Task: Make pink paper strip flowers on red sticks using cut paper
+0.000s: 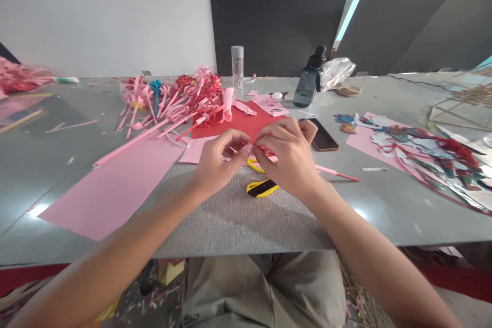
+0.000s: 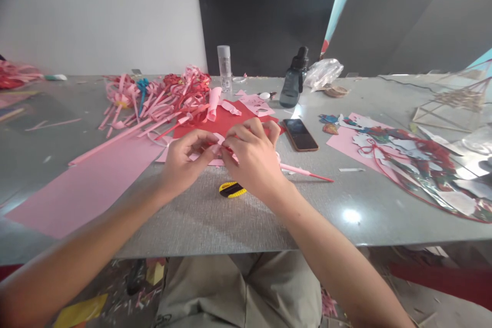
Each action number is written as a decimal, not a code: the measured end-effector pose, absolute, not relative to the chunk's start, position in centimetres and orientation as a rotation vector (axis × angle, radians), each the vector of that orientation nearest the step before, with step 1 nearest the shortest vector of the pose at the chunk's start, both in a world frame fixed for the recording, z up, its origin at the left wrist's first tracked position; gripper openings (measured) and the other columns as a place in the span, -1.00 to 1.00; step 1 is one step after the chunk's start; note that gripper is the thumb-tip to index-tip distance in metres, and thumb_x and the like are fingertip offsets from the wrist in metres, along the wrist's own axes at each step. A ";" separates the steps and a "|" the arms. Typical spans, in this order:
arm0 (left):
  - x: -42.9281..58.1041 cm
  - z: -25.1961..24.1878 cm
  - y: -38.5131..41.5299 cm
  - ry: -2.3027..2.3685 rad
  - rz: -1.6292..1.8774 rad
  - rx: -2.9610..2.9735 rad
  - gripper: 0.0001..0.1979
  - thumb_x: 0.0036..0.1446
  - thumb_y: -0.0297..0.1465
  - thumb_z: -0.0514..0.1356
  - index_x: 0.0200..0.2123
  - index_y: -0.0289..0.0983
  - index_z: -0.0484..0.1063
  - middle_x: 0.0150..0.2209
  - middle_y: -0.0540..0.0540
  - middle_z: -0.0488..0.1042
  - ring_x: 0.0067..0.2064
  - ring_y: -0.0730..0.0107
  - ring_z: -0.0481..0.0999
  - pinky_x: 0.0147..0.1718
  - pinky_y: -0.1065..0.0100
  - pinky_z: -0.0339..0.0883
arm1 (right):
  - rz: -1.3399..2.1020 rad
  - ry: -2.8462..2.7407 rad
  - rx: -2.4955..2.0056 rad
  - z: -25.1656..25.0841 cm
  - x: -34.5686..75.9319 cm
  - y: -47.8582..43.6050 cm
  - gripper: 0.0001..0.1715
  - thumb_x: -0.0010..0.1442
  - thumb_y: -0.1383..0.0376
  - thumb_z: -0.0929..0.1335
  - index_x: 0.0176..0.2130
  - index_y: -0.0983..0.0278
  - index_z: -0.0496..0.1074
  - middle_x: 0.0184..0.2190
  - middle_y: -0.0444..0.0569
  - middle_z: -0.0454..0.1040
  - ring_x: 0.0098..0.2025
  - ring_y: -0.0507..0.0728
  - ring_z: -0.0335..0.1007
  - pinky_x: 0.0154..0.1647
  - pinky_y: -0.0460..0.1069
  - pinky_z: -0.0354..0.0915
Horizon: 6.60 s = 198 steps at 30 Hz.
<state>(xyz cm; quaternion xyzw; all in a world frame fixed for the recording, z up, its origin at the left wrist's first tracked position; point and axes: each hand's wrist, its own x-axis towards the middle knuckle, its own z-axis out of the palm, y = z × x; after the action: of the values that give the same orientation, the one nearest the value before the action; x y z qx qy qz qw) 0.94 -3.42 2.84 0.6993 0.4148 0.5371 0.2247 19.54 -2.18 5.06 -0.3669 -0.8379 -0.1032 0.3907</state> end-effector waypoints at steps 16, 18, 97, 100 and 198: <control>0.9 2.5 -3.1 1.131 1.498 1.902 -0.80 0.33 -0.22 0.27 -0.17 -0.23 0.54 -0.33 -0.04 0.59 -0.34 0.41 0.60 -0.35 0.41 0.52 | -0.218 -2.175 -0.981 5.3 19.6 -2.3 -0.92 0.31 0.29 0.42 -0.26 0.17 0.56 -0.12 -0.12 0.66 0.03 0.26 0.37 0.07 0.23 -0.06; 0.9 2.7 -3.2 1.113 1.488 1.882 -0.79 0.33 -0.20 0.27 -0.19 -0.24 0.55 -0.35 -0.04 0.60 -0.34 0.40 0.61 -0.35 0.42 0.54 | -0.210 -2.186 -0.983 5.3 19.6 -2.3 -0.90 0.32 0.30 0.40 -0.27 0.17 0.55 -0.13 -0.12 0.66 0.02 0.25 0.37 0.07 0.22 -0.06; -0.5 2.2 -1.6 1.213 1.333 1.894 -0.83 0.26 -0.24 0.31 -0.24 -0.23 0.57 -0.30 -0.03 0.59 -0.34 0.44 0.49 -0.37 0.42 0.30 | -0.187 -2.352 -1.172 5.7 21.0 -1.0 -0.82 0.32 0.33 0.41 -0.35 0.24 0.57 -0.22 -0.05 0.65 0.03 0.28 0.34 0.10 0.23 -0.08; -1.3 2.2 -0.8 1.188 1.392 1.789 -0.82 0.22 -0.25 0.33 -0.27 -0.25 0.56 -0.37 -0.02 0.53 -0.39 0.47 0.44 -0.40 0.44 0.28 | -0.192 -2.324 -1.240 5.8 21.7 -0.6 -0.83 0.28 0.36 0.40 -0.36 0.24 0.57 -0.20 -0.03 0.65 0.04 0.30 0.33 0.08 0.23 -0.09; 0.5 3.0 -3.2 0.894 1.272 1.907 -0.84 0.30 -0.27 0.25 -0.25 -0.25 0.49 -0.08 -0.11 0.37 -0.26 0.45 0.45 -0.32 0.39 0.40 | 1.995 -1.212 -0.680 3.7 20.3 0.5 -0.51 -0.09 0.39 0.61 -0.24 0.18 0.37 -0.43 -0.24 0.50 -0.48 -0.07 0.36 -0.41 -0.16 0.32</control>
<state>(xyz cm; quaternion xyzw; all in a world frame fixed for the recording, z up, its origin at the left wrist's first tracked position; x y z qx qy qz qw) 0.54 -3.25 2.99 0.7305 0.3423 0.4873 0.3342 20.35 0.48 3.74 -0.2623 -0.4675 0.7692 0.3478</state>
